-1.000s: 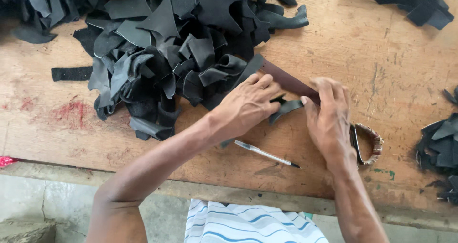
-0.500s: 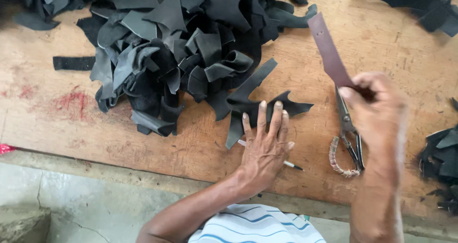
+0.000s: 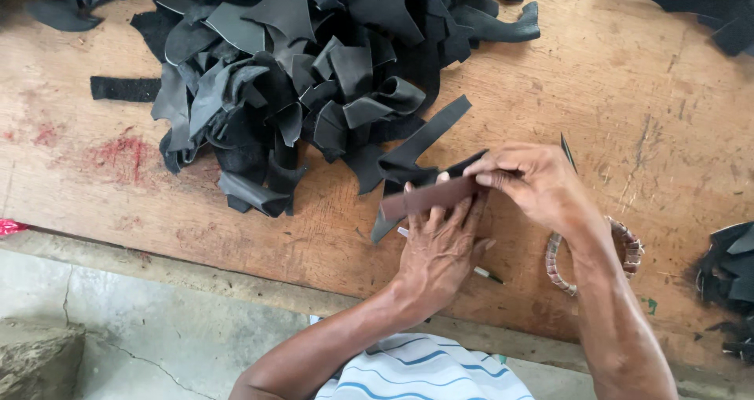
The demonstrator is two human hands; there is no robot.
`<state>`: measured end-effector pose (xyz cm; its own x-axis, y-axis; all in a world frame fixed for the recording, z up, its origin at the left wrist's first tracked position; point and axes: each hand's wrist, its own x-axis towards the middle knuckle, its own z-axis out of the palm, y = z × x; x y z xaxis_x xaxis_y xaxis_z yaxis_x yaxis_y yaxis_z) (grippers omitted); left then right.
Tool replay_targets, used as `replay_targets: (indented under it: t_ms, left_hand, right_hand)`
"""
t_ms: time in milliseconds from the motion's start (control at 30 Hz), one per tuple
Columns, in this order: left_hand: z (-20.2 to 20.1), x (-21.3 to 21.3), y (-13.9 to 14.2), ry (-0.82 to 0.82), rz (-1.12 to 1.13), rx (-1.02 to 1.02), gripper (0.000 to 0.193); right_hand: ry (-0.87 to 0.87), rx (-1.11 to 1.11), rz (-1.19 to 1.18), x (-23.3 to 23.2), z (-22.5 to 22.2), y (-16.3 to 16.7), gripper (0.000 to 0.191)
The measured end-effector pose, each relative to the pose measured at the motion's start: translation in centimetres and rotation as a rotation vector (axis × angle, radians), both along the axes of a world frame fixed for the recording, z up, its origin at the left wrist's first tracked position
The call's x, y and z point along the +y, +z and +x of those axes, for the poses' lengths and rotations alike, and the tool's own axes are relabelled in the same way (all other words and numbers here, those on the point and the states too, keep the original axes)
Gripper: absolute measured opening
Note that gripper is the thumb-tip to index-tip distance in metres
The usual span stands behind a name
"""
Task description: The person selects black leather pieces from a pile, aligns a brown leather template on each piece, and uses shears to cut along the template edges. The person then marks the cut piece with a pen and sets it aside.
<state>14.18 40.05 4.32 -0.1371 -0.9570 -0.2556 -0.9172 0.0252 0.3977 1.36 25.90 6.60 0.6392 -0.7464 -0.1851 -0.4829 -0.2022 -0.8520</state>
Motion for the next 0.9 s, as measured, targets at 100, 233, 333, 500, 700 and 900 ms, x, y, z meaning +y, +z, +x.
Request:
replay_targets:
  t_ms: [100, 233, 333, 500, 700, 900]
  left_hand:
    - [0.8, 1.0, 0.3, -0.029, -0.118, -0.01, 0.067]
    - [2.1, 2.8, 0.3, -0.118, -0.121, -0.056, 0.063]
    - [2.6, 3.3, -0.1, -0.086, -0.129, 0.004, 0.063]
    - [2.8, 2.7, -0.7, 0.066, -0.175, 0.109, 0.076]
    - [2.7, 2.7, -0.6, 0.06, -0.198, 0.065, 0.075]
    - [2.1, 2.6, -0.7, 0.09, -0.198, 0.038, 0.074]
  right_hand:
    - [-0.018, 0.097, -0.064, -0.3, 1.2, 1.3, 0.018]
    - [-0.038, 0.311, -0.05, 0.0, 2.2, 2.6, 0.017]
    - [-0.077, 0.359, -0.084, 0.7, 2.4, 2.6, 0.017]
    - [-0.085, 0.217, -0.099, 0.4, 0.5, 1.9, 0.016]
    - [-0.037, 0.114, -0.192, 0.2, -2.7, 3.7, 0.026]
    - [0.179, 0.142, -0.094, 2.4, 0.8, 2.5, 0.035]
